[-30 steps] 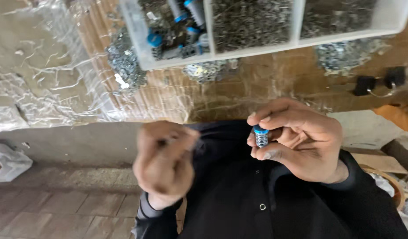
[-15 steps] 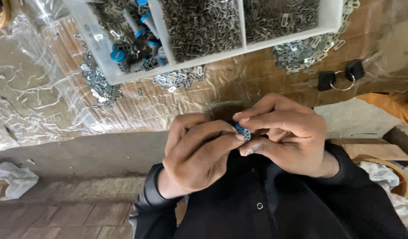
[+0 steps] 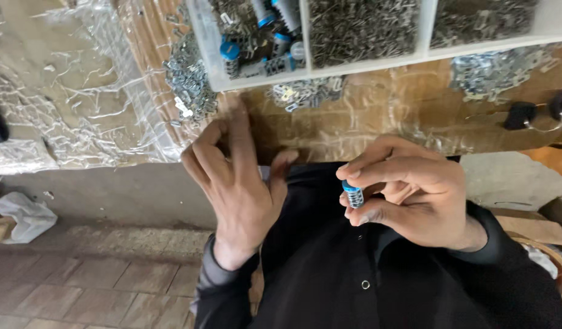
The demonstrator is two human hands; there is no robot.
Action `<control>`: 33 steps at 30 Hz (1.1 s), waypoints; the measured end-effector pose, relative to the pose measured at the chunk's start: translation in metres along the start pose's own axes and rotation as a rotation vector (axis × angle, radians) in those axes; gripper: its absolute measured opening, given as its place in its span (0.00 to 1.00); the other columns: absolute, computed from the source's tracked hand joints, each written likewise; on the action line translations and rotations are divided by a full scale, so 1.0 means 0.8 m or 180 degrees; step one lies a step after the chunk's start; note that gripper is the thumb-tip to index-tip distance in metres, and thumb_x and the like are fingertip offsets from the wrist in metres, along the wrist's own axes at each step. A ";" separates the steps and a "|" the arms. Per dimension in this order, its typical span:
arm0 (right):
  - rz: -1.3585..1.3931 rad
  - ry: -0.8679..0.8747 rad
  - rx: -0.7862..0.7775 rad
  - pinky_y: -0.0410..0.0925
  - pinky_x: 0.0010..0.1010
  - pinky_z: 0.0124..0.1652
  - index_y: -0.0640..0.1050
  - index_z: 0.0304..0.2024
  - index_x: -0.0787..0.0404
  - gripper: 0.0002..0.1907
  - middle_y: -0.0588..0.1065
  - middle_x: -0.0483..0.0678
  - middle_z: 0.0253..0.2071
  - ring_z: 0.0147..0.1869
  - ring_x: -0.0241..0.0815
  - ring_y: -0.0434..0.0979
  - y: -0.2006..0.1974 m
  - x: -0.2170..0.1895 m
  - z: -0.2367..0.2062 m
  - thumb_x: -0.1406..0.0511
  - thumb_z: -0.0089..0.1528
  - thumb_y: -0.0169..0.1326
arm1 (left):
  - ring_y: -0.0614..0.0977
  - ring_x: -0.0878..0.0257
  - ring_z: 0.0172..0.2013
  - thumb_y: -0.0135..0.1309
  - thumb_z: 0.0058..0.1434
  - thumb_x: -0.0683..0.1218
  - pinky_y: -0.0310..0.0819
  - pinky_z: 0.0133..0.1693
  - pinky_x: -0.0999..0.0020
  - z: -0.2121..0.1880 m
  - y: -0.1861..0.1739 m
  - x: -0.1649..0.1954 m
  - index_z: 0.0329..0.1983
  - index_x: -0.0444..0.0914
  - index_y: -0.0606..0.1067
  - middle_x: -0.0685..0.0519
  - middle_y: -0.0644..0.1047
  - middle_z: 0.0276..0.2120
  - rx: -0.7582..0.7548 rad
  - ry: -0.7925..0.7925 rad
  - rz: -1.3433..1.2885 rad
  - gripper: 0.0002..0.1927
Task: The person sits at a workbench covered with lock parts and assembles padlock cylinder cores. They pick small metal pins and springs from a compartment box by hand and insert them one at a time into a lock cylinder held in the other hand, repeating the process across the episode.
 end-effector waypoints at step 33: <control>0.0378 -0.0459 0.0644 0.85 0.32 0.49 0.77 0.54 0.75 0.16 0.71 0.60 0.58 0.54 0.46 0.83 -0.056 -0.020 -0.043 0.78 0.63 0.62 | 0.80 0.61 0.38 0.70 0.54 0.38 0.71 0.41 0.64 0.001 0.011 0.128 0.43 0.36 0.77 0.53 0.80 0.38 -0.0240 0.1661 -0.2176 0.16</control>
Point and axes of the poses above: each hand's wrist, its own z-axis towards the middle knuckle, its own y-axis out of the palm, x = y × z, the point moved 9 cm from there along z, towards the middle knuckle
